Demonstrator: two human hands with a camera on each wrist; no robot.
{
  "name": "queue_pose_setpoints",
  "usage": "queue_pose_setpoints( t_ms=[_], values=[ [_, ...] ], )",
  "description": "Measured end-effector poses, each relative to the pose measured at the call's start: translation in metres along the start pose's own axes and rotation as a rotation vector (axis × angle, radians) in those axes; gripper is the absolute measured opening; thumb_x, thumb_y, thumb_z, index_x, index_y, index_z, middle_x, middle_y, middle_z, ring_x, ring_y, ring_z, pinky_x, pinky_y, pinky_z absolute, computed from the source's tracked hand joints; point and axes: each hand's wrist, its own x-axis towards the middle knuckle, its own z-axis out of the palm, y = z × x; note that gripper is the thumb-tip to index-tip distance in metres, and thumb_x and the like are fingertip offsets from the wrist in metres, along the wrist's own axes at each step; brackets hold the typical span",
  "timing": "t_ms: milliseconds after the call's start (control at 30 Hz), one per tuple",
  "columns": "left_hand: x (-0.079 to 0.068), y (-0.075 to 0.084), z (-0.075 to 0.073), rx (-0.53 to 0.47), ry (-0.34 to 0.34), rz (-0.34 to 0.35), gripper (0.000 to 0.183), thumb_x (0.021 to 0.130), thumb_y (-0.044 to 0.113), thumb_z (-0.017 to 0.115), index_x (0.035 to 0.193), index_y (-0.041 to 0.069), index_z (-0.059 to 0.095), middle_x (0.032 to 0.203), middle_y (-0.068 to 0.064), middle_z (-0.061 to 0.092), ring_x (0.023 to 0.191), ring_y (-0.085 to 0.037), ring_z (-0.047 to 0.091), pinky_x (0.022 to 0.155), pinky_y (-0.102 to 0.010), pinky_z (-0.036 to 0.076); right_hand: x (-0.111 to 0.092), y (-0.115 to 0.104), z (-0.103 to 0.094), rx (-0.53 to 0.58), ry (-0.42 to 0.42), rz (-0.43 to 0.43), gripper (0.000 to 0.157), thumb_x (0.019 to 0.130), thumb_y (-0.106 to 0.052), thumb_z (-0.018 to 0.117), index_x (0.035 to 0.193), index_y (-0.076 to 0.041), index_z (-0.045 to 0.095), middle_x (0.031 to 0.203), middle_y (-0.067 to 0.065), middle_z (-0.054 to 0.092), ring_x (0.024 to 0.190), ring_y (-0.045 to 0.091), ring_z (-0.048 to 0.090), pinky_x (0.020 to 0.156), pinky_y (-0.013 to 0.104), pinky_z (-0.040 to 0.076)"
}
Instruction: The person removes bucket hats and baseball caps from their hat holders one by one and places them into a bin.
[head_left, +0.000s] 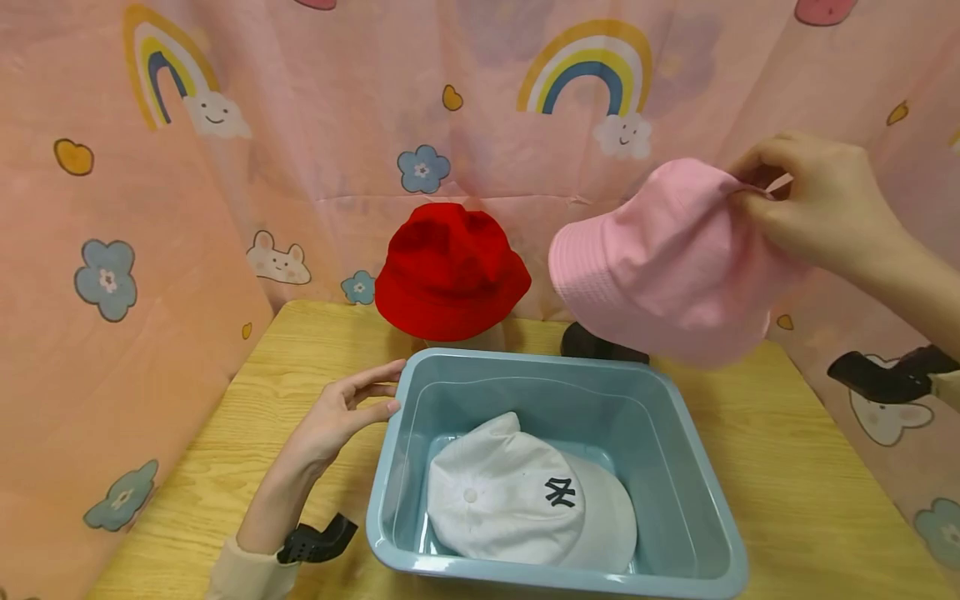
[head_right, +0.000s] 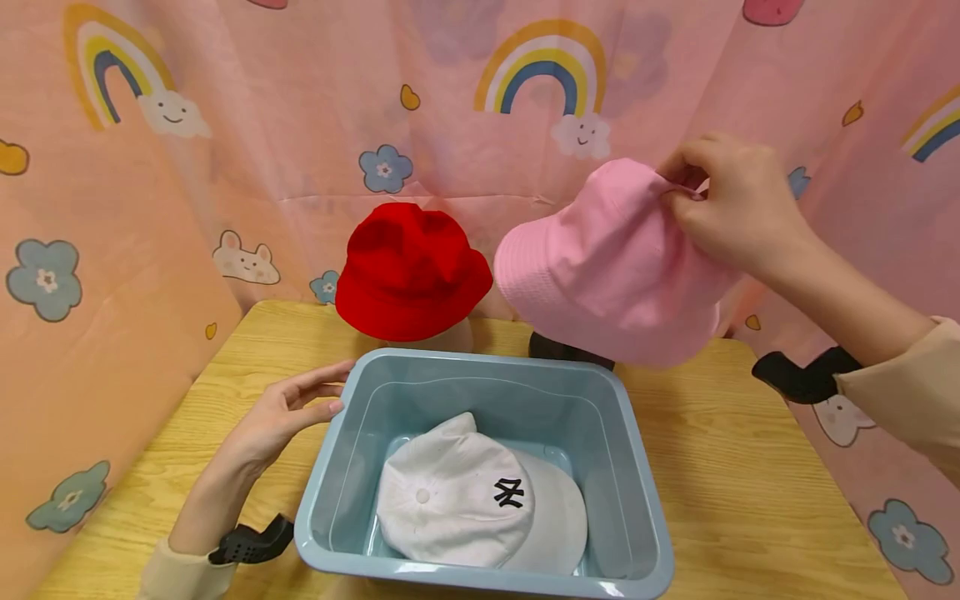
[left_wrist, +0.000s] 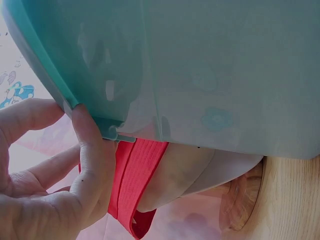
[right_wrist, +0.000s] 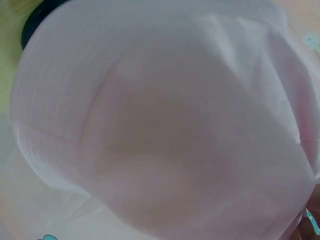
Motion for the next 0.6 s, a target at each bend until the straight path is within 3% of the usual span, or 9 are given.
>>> queue_pose_setpoints(
  t_ms=[200, 467, 600],
  values=[
    [-0.001, 0.000, 0.000, -0.006, 0.002, -0.014, 0.054, 0.091, 0.016, 0.065, 0.142, 0.009, 0.047, 0.137, -0.016, 0.052, 0.112, -0.014, 0.056, 0.092, -0.029, 0.048, -0.007, -0.010, -0.005, 0.026, -0.035, 0.011, 0.013, 0.083, -0.005, 0.067, 0.095, -0.004, 0.070, 0.082, -0.036, 0.048, 0.077, -0.021, 0.046, 0.067, -0.004, 0.036],
    [0.000, -0.001, 0.000, -0.007, 0.000, -0.012, 0.054, 0.091, 0.016, 0.064, 0.142, 0.009, 0.048, 0.137, -0.017, 0.052, 0.115, -0.022, 0.055, 0.093, -0.029, 0.048, -0.019, -0.031, -0.008, 0.080, -0.043, -0.033, 0.012, 0.081, -0.002, 0.068, 0.090, -0.009, 0.071, 0.083, -0.032, 0.054, 0.078, -0.020, 0.051, 0.068, -0.003, 0.039],
    [0.000, -0.001, 0.000, -0.005, -0.001, -0.015, 0.054, 0.091, 0.016, 0.064, 0.142, 0.009, 0.047, 0.137, -0.016, 0.052, 0.115, -0.020, 0.055, 0.093, -0.029, 0.048, -0.024, -0.040, -0.009, 0.088, -0.045, -0.049, 0.012, 0.081, -0.001, 0.069, 0.089, -0.010, 0.071, 0.084, -0.030, 0.056, 0.078, -0.020, 0.053, 0.068, -0.002, 0.040]
  ],
)
